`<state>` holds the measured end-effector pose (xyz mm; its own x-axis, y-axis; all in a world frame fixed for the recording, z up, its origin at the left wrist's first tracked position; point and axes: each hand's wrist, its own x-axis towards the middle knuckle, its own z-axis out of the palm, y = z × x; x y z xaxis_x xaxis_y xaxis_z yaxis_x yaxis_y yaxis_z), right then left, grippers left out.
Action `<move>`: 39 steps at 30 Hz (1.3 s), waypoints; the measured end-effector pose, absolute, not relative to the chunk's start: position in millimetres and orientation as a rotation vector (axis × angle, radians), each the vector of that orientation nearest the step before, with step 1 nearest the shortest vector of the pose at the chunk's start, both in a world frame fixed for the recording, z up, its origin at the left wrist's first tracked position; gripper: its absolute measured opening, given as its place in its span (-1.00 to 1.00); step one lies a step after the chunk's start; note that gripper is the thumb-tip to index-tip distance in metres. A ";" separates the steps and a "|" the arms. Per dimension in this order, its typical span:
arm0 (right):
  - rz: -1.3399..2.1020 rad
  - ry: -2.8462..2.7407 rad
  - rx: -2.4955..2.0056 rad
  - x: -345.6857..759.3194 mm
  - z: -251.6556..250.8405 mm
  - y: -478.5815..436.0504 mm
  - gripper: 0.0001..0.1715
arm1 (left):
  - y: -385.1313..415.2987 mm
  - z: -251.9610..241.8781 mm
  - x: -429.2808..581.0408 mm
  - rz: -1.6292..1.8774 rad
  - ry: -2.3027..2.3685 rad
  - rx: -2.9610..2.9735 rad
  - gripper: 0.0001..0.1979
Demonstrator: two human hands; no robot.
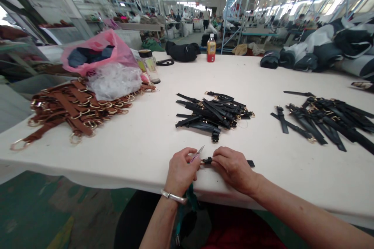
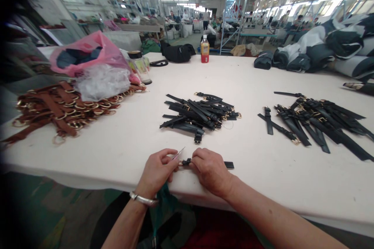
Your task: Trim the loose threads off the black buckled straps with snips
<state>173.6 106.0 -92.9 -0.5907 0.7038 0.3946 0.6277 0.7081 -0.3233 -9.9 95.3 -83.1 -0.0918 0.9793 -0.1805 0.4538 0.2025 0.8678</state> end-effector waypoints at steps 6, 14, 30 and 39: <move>0.255 -2.420 -0.986 173.0 -90.7 101.0 -0.85 | 96.4 -82.4 -6.0 0.861 1.704 1.278 -0.83; 0.108 -2.427 -1.047 170.1 -95.6 102.5 -0.77 | 98.6 -81.6 -4.8 0.857 1.703 1.260 -0.83; 0.475 -2.181 -0.885 182.3 -102.9 112.5 -0.84 | 97.6 -89.9 -6.4 0.893 1.727 1.321 -0.79; 0.698 -2.124 -0.975 181.3 -95.7 119.4 -0.83 | 70.4 -72.0 -1.6 0.971 1.829 1.565 -0.69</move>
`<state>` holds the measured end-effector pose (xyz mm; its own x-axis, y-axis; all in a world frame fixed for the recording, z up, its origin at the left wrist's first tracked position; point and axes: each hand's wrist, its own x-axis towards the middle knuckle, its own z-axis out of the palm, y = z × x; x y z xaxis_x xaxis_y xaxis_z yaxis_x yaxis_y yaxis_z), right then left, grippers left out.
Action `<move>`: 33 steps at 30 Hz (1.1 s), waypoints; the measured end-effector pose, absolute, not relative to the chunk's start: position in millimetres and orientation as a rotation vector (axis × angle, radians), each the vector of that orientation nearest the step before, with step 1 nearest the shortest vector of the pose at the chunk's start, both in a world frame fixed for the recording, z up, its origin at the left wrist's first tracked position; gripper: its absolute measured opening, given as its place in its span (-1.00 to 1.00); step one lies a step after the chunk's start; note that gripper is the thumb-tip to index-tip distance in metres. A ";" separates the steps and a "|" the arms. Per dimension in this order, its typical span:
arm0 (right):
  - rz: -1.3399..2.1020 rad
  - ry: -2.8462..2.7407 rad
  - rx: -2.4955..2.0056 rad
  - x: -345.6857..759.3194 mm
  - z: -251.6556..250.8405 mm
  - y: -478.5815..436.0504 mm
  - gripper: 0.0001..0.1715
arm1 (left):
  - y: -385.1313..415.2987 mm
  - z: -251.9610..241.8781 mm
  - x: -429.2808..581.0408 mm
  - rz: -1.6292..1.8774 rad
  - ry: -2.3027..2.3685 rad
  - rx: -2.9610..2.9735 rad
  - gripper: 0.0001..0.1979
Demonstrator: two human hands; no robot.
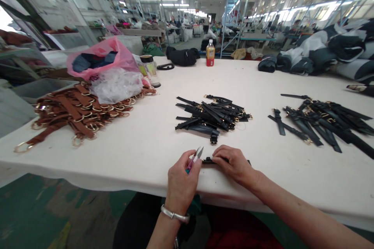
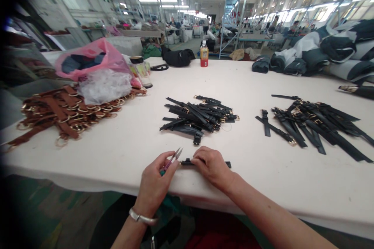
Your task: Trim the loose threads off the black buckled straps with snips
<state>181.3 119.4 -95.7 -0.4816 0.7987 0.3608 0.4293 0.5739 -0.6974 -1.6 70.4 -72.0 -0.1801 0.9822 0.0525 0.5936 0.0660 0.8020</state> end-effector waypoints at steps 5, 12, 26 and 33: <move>0.780 -2.045 -0.995 180.6 -96.5 112.7 -0.80 | 48.1 -60.9 2.3 0.817 1.794 1.744 -0.75; 0.809 -1.949 -1.025 178.9 -95.2 111.4 -0.77 | 36.5 -54.7 13.2 0.504 1.807 2.005 -0.73; 0.834 -1.942 -1.038 176.5 -98.6 111.0 -0.74 | 37.7 -35.5 31.7 0.290 1.993 1.983 -0.76; 0.839 -1.965 -1.026 177.2 -96.2 107.5 -0.74 | 40.0 -31.9 37.0 0.166 2.022 1.988 -0.76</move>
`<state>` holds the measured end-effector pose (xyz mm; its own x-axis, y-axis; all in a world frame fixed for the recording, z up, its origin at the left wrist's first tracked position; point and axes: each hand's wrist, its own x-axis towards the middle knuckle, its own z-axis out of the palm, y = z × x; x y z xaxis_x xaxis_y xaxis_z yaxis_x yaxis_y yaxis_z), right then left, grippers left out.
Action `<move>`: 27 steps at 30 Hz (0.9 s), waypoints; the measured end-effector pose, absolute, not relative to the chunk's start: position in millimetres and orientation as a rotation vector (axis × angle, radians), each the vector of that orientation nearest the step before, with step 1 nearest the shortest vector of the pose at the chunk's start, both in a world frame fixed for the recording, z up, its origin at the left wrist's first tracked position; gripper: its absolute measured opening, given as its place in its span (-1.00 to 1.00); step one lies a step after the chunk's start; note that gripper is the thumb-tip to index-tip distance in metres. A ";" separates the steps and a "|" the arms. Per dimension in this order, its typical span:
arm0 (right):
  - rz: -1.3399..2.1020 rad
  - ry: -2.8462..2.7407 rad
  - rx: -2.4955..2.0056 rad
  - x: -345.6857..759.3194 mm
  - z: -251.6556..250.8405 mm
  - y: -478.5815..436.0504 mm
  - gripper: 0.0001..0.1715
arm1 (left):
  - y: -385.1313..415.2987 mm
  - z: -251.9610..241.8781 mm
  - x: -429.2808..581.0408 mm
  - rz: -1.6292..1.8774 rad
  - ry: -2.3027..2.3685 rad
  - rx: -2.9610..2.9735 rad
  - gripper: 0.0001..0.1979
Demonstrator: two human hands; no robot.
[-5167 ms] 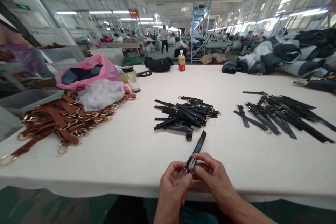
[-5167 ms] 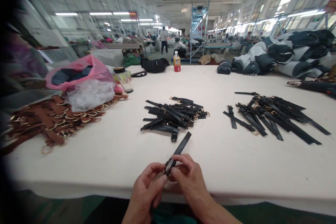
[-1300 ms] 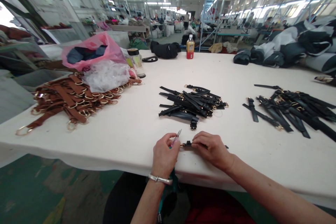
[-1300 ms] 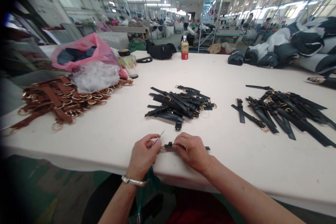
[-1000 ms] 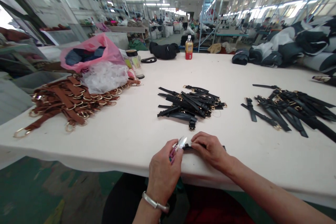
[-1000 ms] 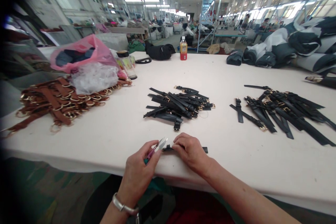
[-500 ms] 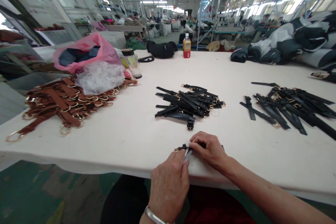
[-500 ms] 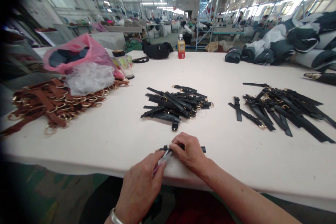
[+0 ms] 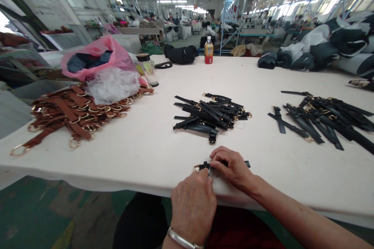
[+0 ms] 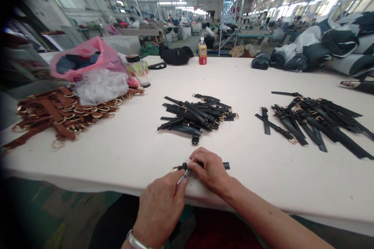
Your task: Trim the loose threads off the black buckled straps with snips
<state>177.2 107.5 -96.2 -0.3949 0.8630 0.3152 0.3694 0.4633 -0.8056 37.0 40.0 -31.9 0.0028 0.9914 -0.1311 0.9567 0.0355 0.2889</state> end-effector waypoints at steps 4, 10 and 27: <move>0.840 -1.972 -1.003 178.0 -96.5 107.5 -0.75 | 39.2 -31.1 39.8 0.139 2.025 2.007 -0.74; 0.852 -2.006 -1.002 178.0 -95.5 106.1 -0.74 | 38.9 -34.6 43.6 0.112 2.042 2.027 -0.73; 1.220 -2.468 -1.145 277.1 -19.8 66.7 -0.87 | 16.4 -51.3 -5.3 0.391 1.837 1.954 -0.73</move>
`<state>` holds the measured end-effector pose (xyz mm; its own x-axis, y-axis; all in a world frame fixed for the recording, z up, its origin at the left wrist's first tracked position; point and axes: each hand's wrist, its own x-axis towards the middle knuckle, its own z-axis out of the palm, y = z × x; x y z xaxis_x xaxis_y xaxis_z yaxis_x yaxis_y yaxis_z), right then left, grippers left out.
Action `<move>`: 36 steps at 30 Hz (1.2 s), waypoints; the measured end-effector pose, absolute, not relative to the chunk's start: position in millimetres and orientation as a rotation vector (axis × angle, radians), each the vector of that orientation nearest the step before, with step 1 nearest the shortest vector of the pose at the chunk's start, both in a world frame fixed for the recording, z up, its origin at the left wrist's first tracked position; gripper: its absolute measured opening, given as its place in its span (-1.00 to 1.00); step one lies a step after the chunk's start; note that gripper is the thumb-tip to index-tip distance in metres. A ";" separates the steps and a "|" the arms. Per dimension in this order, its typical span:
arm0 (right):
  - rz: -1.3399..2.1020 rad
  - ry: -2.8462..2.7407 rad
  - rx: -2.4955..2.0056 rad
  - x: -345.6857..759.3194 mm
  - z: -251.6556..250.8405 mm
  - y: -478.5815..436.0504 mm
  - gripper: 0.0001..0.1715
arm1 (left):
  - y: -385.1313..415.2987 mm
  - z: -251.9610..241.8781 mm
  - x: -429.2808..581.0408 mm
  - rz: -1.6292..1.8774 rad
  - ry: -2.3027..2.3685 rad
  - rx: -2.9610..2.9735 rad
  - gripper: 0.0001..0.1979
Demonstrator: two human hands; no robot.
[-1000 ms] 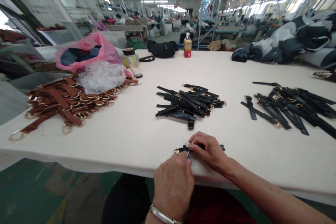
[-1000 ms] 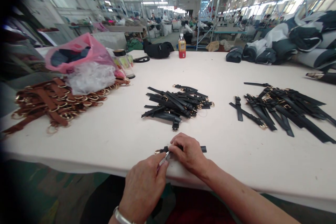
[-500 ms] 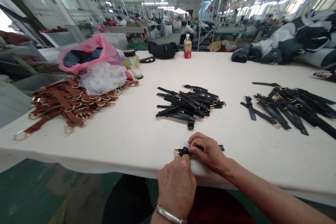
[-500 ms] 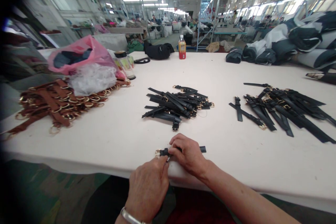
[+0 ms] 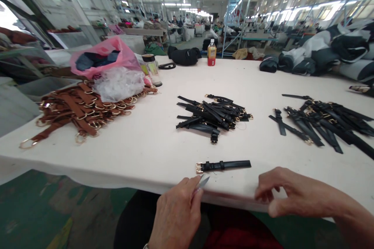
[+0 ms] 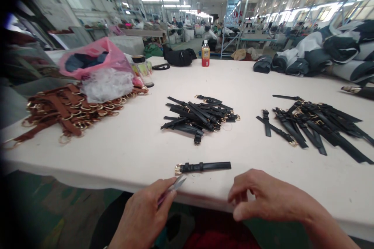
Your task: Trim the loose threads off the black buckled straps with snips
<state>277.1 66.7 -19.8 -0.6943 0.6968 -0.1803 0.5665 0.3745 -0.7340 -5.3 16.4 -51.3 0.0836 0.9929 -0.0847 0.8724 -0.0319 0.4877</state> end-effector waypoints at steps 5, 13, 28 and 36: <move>0.641 -2.390 -1.168 225.1 -42.0 74.6 -0.61 | 21.7 -50.6 -10.7 0.440 1.891 1.921 -0.71; 0.256 -2.538 -1.137 169.5 -74.7 97.4 -0.86 | 24.6 -57.5 -11.8 0.436 1.865 2.018 -0.66; 0.475 -2.461 -1.188 158.6 -84.4 104.1 -0.81 | 29.7 -64.6 -15.6 0.450 1.839 2.035 -0.67; 0.565 -2.400 -1.203 157.2 -90.5 105.3 -0.81 | 32.0 -64.1 -14.8 0.345 1.834 2.073 -0.69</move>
